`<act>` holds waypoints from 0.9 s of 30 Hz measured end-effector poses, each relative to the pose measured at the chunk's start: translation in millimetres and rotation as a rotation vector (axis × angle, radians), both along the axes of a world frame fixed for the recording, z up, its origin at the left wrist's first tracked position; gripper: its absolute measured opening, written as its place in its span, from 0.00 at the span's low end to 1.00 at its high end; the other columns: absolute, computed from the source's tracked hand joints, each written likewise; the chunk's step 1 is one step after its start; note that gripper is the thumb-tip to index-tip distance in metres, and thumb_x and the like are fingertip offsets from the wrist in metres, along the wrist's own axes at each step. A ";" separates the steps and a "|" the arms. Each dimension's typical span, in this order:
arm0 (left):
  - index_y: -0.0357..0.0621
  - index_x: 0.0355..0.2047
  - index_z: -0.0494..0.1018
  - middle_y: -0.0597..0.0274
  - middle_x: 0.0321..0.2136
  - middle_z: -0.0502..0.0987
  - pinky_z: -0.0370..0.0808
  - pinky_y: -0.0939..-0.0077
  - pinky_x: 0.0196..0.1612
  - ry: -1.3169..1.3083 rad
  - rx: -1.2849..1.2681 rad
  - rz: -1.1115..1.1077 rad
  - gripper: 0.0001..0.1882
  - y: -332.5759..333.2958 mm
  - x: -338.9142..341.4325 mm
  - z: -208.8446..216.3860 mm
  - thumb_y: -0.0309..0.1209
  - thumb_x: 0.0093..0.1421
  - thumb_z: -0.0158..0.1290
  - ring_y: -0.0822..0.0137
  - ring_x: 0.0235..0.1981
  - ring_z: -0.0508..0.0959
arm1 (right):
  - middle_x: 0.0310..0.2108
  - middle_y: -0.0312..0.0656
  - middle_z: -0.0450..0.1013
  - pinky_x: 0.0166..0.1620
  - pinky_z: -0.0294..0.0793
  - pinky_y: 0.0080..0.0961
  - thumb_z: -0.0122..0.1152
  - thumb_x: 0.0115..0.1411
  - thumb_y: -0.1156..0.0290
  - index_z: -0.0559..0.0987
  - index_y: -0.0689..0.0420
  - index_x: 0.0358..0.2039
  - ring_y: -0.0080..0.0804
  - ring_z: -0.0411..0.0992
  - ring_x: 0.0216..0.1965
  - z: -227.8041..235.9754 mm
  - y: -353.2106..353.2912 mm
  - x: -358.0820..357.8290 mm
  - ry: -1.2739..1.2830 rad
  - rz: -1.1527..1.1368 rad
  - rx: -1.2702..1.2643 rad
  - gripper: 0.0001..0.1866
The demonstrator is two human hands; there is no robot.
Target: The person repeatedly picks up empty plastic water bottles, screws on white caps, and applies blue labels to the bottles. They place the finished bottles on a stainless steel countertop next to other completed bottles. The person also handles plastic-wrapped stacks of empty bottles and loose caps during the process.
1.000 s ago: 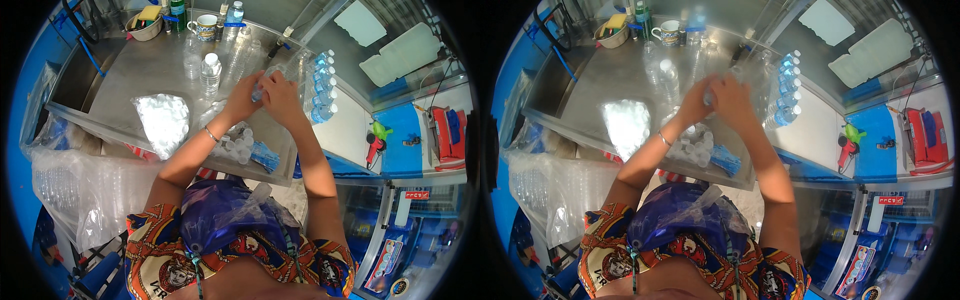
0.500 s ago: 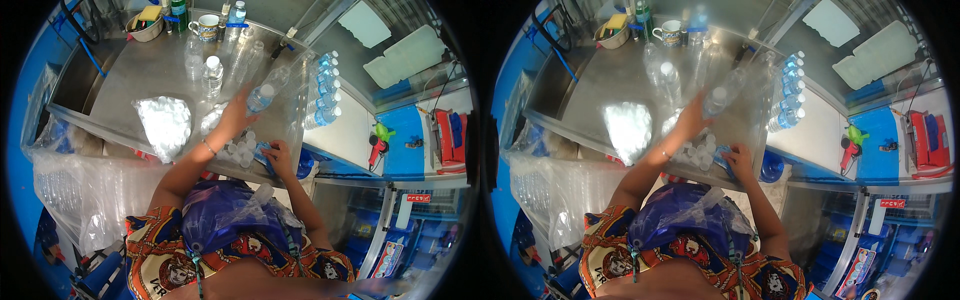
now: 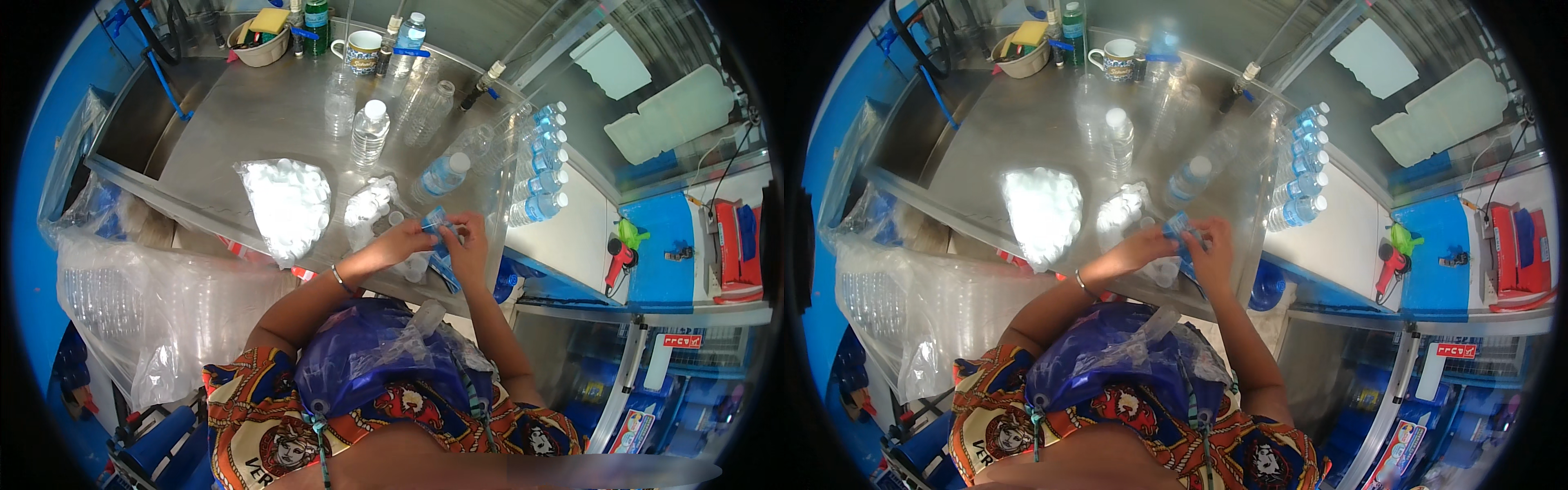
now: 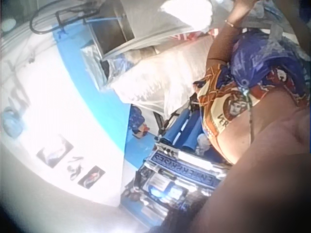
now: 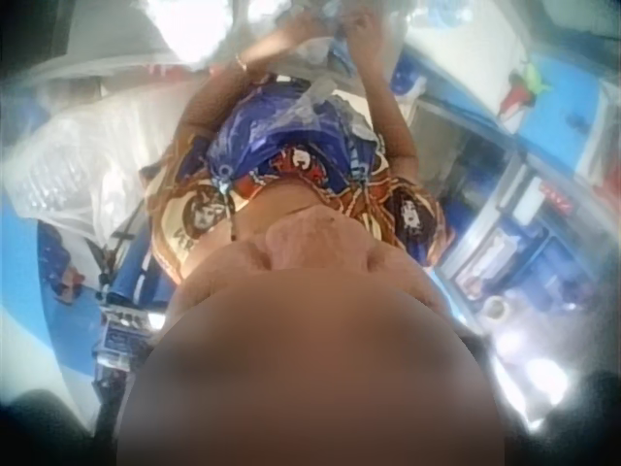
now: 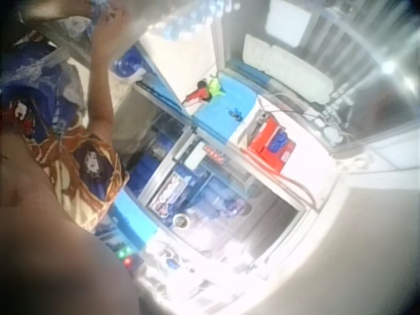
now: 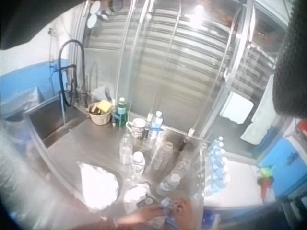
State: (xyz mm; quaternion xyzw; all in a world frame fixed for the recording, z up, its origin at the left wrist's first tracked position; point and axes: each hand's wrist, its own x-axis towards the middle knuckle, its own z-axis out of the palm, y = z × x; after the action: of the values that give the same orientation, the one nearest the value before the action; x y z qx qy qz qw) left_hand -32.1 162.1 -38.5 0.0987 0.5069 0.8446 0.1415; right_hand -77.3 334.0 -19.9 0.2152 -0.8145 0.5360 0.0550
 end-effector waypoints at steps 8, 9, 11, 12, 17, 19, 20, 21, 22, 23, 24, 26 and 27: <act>0.35 0.37 0.77 0.66 0.27 0.79 0.73 0.83 0.34 -0.040 -0.402 0.443 0.08 -47.1 8.3 24.2 0.24 0.56 0.59 0.80 0.29 0.75 | 0.24 0.30 0.72 0.30 0.66 0.14 0.68 0.54 0.73 0.76 0.59 0.33 0.14 0.67 0.26 22.9 -48.2 -14.4 -0.160 0.167 0.049 0.09; 0.35 0.37 0.77 0.67 0.28 0.79 0.73 0.83 0.34 -0.086 -0.394 0.471 0.09 -51.4 8.0 27.3 0.24 0.56 0.59 0.80 0.29 0.75 | 0.23 0.30 0.72 0.30 0.66 0.14 0.68 0.54 0.73 0.76 0.59 0.32 0.14 0.67 0.26 26.4 -53.6 -16.8 -0.207 0.191 0.059 0.08; 0.35 0.37 0.77 0.67 0.28 0.79 0.73 0.82 0.34 -0.096 -0.320 0.546 0.09 -58.0 7.8 31.4 0.23 0.55 0.60 0.80 0.30 0.74 | 0.23 0.31 0.73 0.30 0.67 0.14 0.67 0.55 0.73 0.77 0.60 0.32 0.15 0.68 0.25 34.2 -65.6 -21.1 -0.221 0.225 0.068 0.07; 0.35 0.37 0.77 0.67 0.28 0.79 0.73 0.82 0.34 -0.052 -0.301 0.608 0.10 -60.7 7.3 32.8 0.23 0.55 0.60 0.80 0.29 0.74 | 0.24 0.31 0.74 0.30 0.67 0.15 0.67 0.55 0.73 0.78 0.60 0.31 0.15 0.68 0.25 38.2 -72.5 -23.0 -0.230 0.252 0.056 0.07; 0.37 0.32 0.75 0.65 0.21 0.76 0.71 0.78 0.27 -0.015 -0.488 0.897 0.14 -82.4 1.7 42.6 0.28 0.48 0.67 0.78 0.23 0.71 | 0.21 0.32 0.75 0.28 0.66 0.15 0.65 0.56 0.72 0.81 0.61 0.31 0.14 0.68 0.24 50.4 -110.7 -29.9 -0.174 0.181 0.132 0.06; 0.38 0.31 0.74 0.67 0.21 0.75 0.71 0.79 0.30 -0.025 -0.636 0.929 0.14 -93.4 -2.1 47.8 0.28 0.48 0.67 0.77 0.24 0.72 | 0.21 0.32 0.75 0.27 0.65 0.16 0.65 0.56 0.71 0.81 0.62 0.31 0.15 0.68 0.23 54.1 -123.1 -35.1 -0.140 0.166 0.151 0.07; 0.38 0.31 0.74 0.68 0.22 0.75 0.72 0.79 0.31 -0.018 -0.696 0.953 0.14 -99.3 -4.0 49.9 0.28 0.49 0.67 0.77 0.24 0.72 | 0.21 0.32 0.74 0.27 0.65 0.16 0.65 0.56 0.71 0.81 0.62 0.31 0.15 0.68 0.23 57.5 -127.1 -38.9 -0.137 0.159 0.160 0.07; 0.39 0.31 0.73 0.67 0.22 0.75 0.71 0.78 0.30 -0.041 -0.693 0.938 0.16 -105.5 -5.2 51.4 0.30 0.47 0.68 0.76 0.24 0.72 | 0.20 0.32 0.74 0.27 0.65 0.17 0.65 0.56 0.71 0.81 0.63 0.31 0.15 0.68 0.22 62.0 -130.1 -43.5 -0.115 0.158 0.144 0.08; 0.39 0.32 0.73 0.66 0.22 0.75 0.71 0.78 0.29 -0.048 -0.679 0.929 0.18 -112.3 -6.3 52.4 0.31 0.46 0.69 0.75 0.23 0.72 | 0.20 0.33 0.74 0.26 0.65 0.18 0.65 0.57 0.71 0.80 0.63 0.32 0.16 0.68 0.22 67.9 -131.9 -49.3 -0.107 0.120 0.139 0.08; 0.39 0.33 0.73 0.65 0.22 0.75 0.71 0.77 0.28 -0.052 -0.664 0.921 0.20 -119.7 -7.5 52.7 0.33 0.44 0.70 0.73 0.22 0.72 | 0.19 0.33 0.73 0.26 0.65 0.18 0.64 0.57 0.70 0.80 0.63 0.33 0.17 0.68 0.22 75.1 -132.6 -55.4 -0.081 0.088 0.109 0.09; 0.40 0.34 0.72 0.65 0.22 0.75 0.71 0.76 0.28 -0.040 -0.667 0.971 0.21 -127.5 -9.3 52.8 0.33 0.44 0.71 0.73 0.22 0.71 | 0.19 0.34 0.73 0.26 0.65 0.19 0.64 0.58 0.70 0.79 0.63 0.35 0.18 0.68 0.21 83.4 -132.9 -62.4 -0.105 0.081 0.099 0.09; 0.40 0.36 0.70 0.65 0.23 0.76 0.71 0.75 0.28 -0.014 -0.674 1.067 0.23 -142.8 -13.9 52.3 0.33 0.44 0.71 0.73 0.22 0.71 | 0.24 0.40 0.74 0.29 0.69 0.27 0.62 0.57 0.69 0.78 0.60 0.35 0.29 0.72 0.25 100.7 -133.9 -77.6 0.135 0.011 0.226 0.09; 0.42 0.44 0.67 0.61 0.30 0.77 0.72 0.74 0.31 -0.052 -0.720 1.041 0.29 -148.3 -17.7 52.2 0.34 0.45 0.70 0.71 0.25 0.73 | 0.27 0.43 0.75 0.31 0.71 0.30 0.61 0.57 0.68 0.78 0.58 0.35 0.35 0.74 0.26 107.7 -137.0 -84.8 0.234 -0.061 0.294 0.08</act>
State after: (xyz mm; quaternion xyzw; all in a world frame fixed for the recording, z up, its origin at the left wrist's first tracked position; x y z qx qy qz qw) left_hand -49.8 13.8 13.6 -0.2352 0.7373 0.5813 -0.2514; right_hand -162.1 197.0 87.9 0.2569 -0.8783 0.3805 0.1337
